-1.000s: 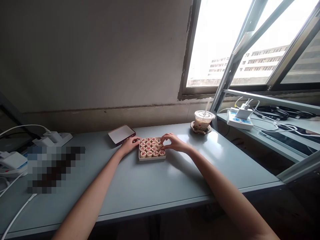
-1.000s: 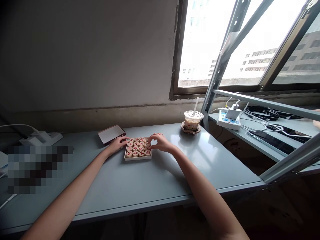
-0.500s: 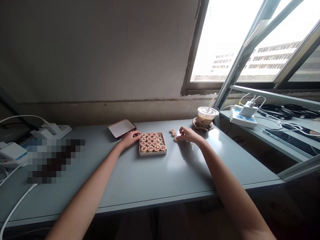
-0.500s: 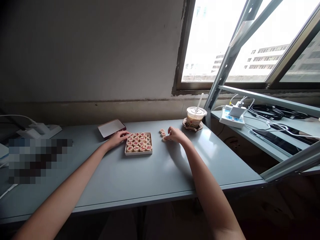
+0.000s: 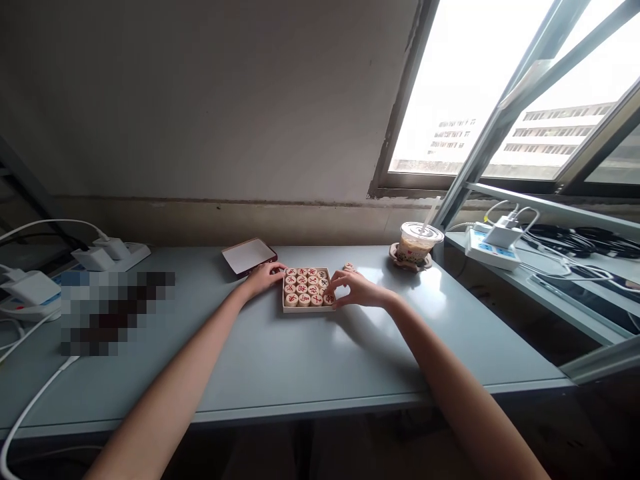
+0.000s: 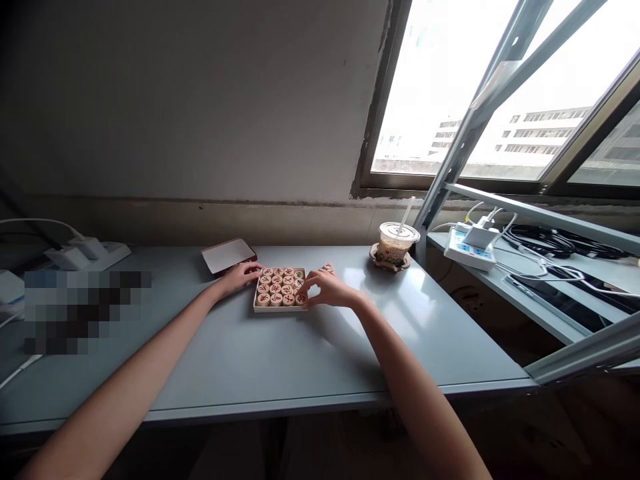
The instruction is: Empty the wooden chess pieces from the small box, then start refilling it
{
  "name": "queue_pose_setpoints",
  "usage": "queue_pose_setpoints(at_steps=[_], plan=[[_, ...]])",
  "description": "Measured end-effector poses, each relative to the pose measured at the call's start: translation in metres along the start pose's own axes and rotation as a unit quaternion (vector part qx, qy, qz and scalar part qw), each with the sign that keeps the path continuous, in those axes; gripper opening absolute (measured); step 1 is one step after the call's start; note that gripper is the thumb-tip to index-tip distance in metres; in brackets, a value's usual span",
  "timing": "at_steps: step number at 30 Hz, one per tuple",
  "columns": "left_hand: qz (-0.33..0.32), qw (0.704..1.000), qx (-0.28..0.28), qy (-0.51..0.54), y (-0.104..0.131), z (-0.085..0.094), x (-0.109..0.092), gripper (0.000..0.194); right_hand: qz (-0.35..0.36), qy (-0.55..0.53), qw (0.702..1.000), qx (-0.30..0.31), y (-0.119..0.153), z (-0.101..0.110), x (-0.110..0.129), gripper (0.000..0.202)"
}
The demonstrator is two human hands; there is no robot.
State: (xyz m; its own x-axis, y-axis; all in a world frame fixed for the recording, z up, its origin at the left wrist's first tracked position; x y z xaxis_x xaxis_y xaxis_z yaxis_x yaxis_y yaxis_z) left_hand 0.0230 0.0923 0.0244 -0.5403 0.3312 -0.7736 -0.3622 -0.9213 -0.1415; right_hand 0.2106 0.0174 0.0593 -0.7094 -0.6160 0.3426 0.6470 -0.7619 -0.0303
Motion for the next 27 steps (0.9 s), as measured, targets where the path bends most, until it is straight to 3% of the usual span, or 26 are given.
queue_pose_setpoints(at_steps=[3,6,9,12,15,18,20,22,25,27], plan=[[0.004,1.000,0.007,0.011,0.001,-0.001,-0.001,0.044,-0.010,-0.014,0.999,-0.037,0.001,0.010,-0.001,0.026],[-0.001,1.000,0.008,0.013,0.002,-0.002,-0.004,0.044,-0.032,-0.061,0.997,-0.046,0.007,0.023,-0.010,0.031],[0.000,1.000,-0.003,-0.010,0.001,0.001,-0.003,0.043,-0.055,-0.107,0.993,-0.011,0.016,0.029,-0.019,0.039],[0.004,1.000,-0.008,-0.023,0.001,0.002,-0.001,0.042,-0.066,-0.147,0.985,0.064,0.025,0.022,-0.026,0.038],[0.000,1.000,-0.006,-0.013,0.001,0.001,-0.001,0.041,-0.131,-0.128,0.978,0.096,0.034,0.014,-0.052,0.034],[0.000,1.000,-0.006,-0.011,0.000,0.000,0.000,0.041,-0.245,-0.036,0.966,0.068,0.044,0.018,-0.094,0.031],[0.001,1.000,-0.010,-0.019,0.000,0.001,0.001,0.041,-0.280,0.002,0.958,0.059,0.047,0.019,-0.108,0.031],[0.002,0.999,-0.015,-0.030,0.000,0.001,0.002,0.042,-0.275,0.027,0.961,0.019,0.042,0.024,-0.107,0.033],[0.000,0.999,-0.017,-0.032,0.000,0.002,0.001,0.043,-0.253,0.089,0.955,-0.130,0.032,0.041,-0.088,0.034],[-0.003,1.000,-0.014,-0.027,0.000,0.001,0.000,0.043,-0.239,0.136,0.943,-0.185,0.024,0.038,-0.073,0.040]])
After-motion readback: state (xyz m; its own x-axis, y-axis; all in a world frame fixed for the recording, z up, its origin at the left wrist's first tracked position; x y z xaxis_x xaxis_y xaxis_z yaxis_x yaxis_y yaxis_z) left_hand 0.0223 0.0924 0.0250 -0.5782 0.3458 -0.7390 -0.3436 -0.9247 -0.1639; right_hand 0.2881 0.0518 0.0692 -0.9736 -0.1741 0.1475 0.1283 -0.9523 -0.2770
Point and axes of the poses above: each hand's wrist, its own y-axis away from the middle knuckle, its own z-axis out of the back of the hand, x = y × z, the point moved 10 cm from there along -y, towards the middle knuckle, and after that the axes turned 8 degrees about y, right-handed, at the moved point
